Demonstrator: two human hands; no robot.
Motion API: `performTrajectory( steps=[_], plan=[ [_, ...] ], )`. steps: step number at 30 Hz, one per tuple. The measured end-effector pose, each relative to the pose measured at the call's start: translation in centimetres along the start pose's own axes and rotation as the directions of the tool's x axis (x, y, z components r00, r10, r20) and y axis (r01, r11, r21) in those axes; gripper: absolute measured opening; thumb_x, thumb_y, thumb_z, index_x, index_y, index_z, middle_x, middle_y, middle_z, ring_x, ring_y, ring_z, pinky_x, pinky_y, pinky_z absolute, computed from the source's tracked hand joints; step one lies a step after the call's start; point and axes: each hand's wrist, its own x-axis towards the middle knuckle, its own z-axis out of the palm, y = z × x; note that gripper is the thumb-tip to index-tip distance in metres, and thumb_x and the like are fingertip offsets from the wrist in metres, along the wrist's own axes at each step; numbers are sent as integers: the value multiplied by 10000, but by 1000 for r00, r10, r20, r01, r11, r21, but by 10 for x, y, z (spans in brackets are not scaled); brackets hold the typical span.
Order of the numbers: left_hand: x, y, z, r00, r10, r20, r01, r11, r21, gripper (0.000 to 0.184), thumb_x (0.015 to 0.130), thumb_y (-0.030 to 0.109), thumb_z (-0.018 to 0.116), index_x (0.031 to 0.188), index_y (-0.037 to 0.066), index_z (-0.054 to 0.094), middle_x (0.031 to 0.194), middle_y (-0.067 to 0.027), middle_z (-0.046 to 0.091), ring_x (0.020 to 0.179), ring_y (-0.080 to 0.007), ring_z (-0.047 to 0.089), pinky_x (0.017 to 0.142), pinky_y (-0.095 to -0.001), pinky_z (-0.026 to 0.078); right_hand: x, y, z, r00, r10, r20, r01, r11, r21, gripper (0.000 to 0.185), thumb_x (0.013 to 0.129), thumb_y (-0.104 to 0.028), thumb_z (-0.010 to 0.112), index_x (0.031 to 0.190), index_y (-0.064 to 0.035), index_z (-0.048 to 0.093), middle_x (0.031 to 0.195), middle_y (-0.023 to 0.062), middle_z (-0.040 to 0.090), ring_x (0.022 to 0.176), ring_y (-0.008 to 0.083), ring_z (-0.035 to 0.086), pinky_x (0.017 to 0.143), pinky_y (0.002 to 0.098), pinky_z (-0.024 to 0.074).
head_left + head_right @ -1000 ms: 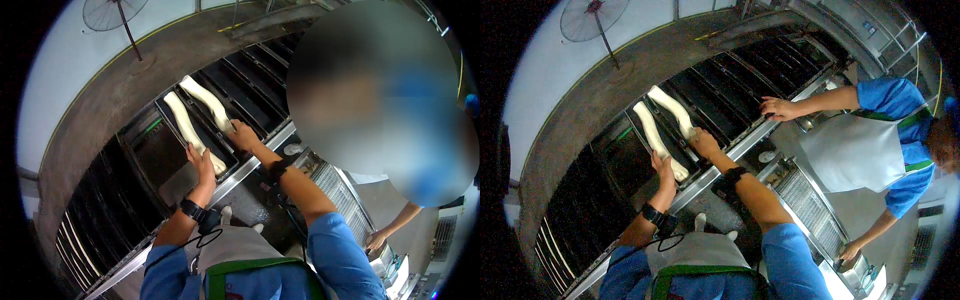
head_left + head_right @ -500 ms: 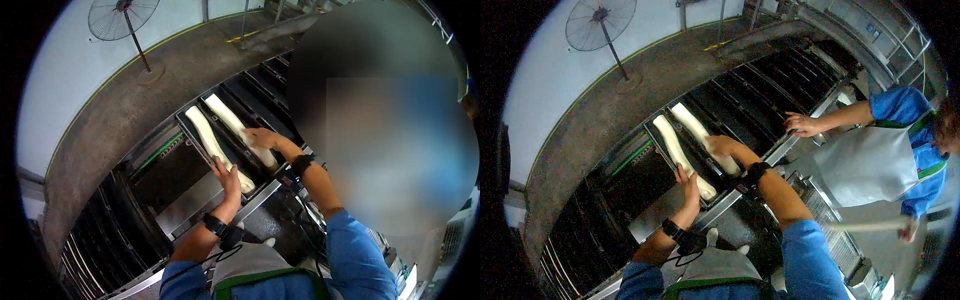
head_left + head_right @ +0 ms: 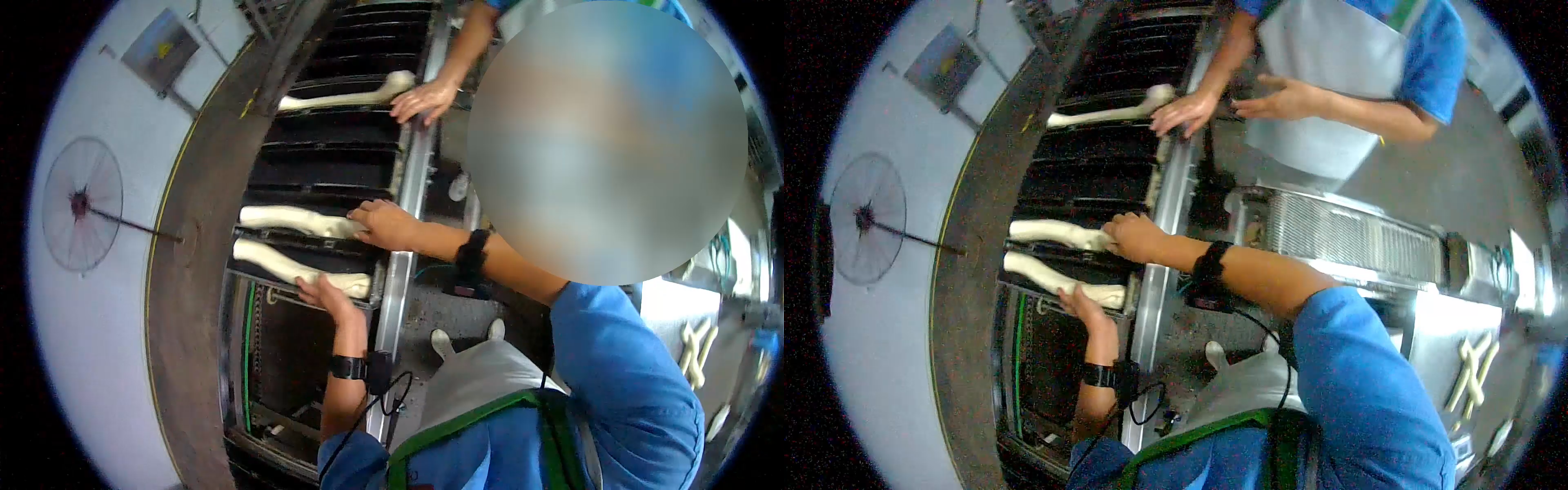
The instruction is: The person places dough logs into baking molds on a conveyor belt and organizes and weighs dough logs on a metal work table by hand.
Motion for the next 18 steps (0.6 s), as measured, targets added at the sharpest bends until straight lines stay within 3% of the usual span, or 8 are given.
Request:
performTrajectory(
  steps=[4,6,8,10,12,15,16,18],
  plan=[
    [-2,-8,6,990,129,-56,-124,989,81,432,781,195,388,1189,96,282,1270,-181,25,1165,-324,122,915,-411,231,-83,50,-40,996,4,-85,-5,1000,-20,317,699,-208,533,966,-50,469,903,121,483,850,299,454,726,384,386],
    [-11,-3,9,937,348,-30,-323,896,304,323,770,173,411,1087,115,421,1218,-147,243,1127,-284,251,912,-399,246,-135,91,-47,987,140,-78,-136,990,47,334,702,-204,535,996,-62,463,917,134,482,873,308,448,744,387,382],
    [47,-58,-11,415,803,428,-723,6,691,198,772,186,405,894,119,547,991,-75,490,1030,-227,388,851,-389,290,-192,128,-52,944,329,-23,-329,944,0,330,715,-216,527,1000,-63,462,909,145,489,879,311,451,742,388,384],
    [-1,-21,-5,649,578,494,-586,-33,809,248,783,203,379,677,112,583,753,-27,557,909,-186,468,768,-388,312,-261,160,-54,886,453,-97,-447,891,78,332,718,-223,527,1001,-62,463,901,152,492,878,312,453,742,386,383],
    [-7,-17,-7,702,552,450,-629,186,754,318,787,208,360,596,94,587,744,-32,556,847,-192,488,717,-364,315,-314,167,-74,788,600,-140,-582,800,147,339,722,-246,526,1002,-63,467,896,165,498,857,315,467,742,380,382],
    [10,-21,-9,719,418,556,-673,217,707,293,789,188,370,673,75,615,816,-58,565,794,-212,498,753,-305,322,-394,207,-80,651,717,-249,-712,690,128,336,709,-236,534,995,-68,476,887,166,502,830,317,481,729,373,390],
    [45,-43,-22,620,456,638,-711,-16,703,272,785,189,376,751,52,609,866,-71,561,802,-220,494,766,-302,331,-418,221,-84,640,712,-288,-727,683,70,335,704,-232,538,991,-70,478,881,163,505,820,316,486,723,371,393],
    [12,-22,-18,598,514,615,-709,-20,705,266,761,195,385,809,38,595,912,-84,552,818,-229,492,765,-298,348,-451,230,-105,486,843,-230,-787,536,305,312,704,-218,518,978,-72,493,869,151,538,808,286,516,711,346,408]
  ],
)
